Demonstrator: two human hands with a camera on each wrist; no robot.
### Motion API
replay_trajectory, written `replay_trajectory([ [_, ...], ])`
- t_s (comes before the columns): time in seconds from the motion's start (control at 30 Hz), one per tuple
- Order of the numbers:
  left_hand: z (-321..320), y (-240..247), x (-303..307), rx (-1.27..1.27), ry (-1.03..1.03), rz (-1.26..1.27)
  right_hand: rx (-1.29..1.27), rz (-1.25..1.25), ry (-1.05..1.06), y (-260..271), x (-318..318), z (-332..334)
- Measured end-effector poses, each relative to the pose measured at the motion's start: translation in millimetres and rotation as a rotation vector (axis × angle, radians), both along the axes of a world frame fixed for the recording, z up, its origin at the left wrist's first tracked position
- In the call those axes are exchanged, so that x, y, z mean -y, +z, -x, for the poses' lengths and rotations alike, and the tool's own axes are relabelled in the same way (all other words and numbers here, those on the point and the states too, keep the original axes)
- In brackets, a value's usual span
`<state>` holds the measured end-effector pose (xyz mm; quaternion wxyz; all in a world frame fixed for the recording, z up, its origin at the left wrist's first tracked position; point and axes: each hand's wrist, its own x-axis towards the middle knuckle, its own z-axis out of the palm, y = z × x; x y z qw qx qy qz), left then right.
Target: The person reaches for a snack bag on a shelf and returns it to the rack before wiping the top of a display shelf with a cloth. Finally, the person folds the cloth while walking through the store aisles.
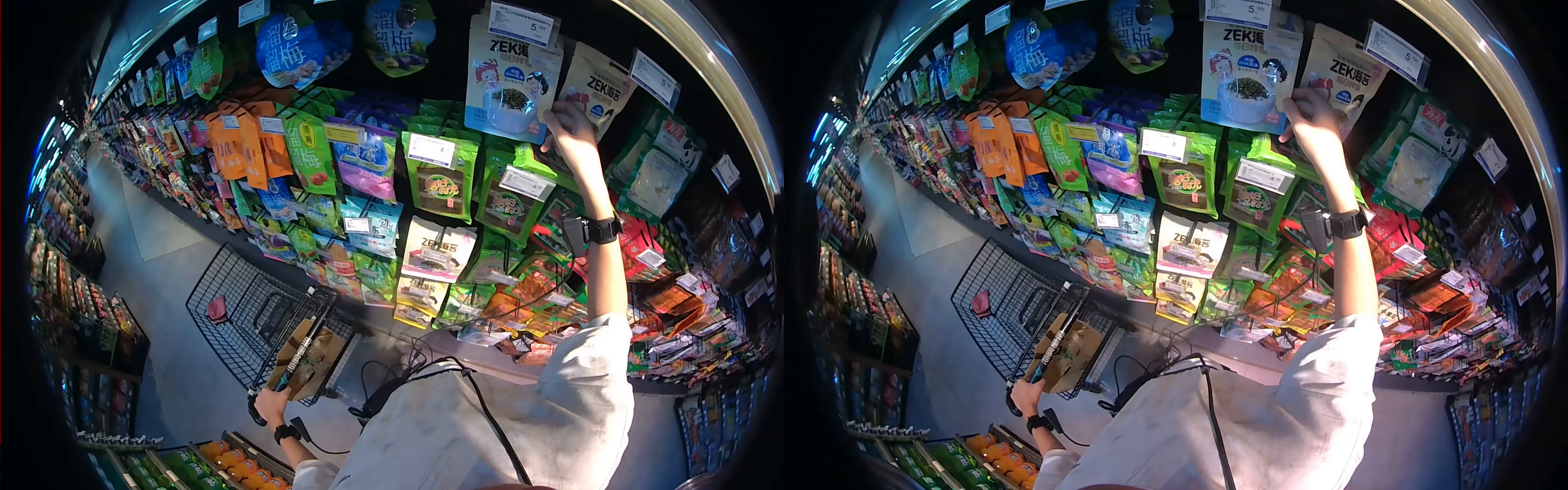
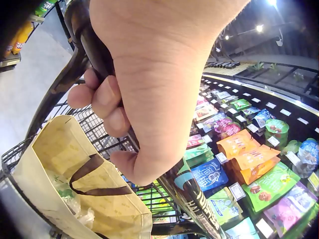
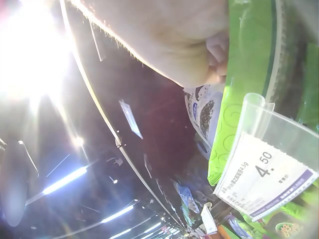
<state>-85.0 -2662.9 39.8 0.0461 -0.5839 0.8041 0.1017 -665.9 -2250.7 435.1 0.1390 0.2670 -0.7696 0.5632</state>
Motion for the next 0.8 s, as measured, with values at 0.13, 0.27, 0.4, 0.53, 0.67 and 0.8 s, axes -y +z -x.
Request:
replay_trajectory([
  [0.13,-1.0,-3.8,1.1,-0.012,-0.001,0.012,0.004,0.006,-0.012,3.2,1.7,-9.4],
  [0.27,-1.8,-5.1,2.4,-0.011,-0.006,0.004,0.003,0.003,0.002,3.9,2.1,-15.7],
  [0.4,-0.5,-1.7,1.4,0.008,-0.001,-0.005,0.015,-0.007,-0.001,4.5,1.7,-16.8],
  [0.53,-2.1,-5.2,2.0,-0.006,-0.001,0.007,0.013,-0.023,-0.010,7.0,2.1,-22.7],
  [0.67,-1.3,-4.3,2.1,0.002,0.004,0.001,-0.012,-0.022,0.025,3.3,-4.2,-10.9],
  [0.8,0.1,-2.1,1.0,0.001,0.007,0.000,-0.048,0.004,0.065,-3.5,-11.3,4.1],
])
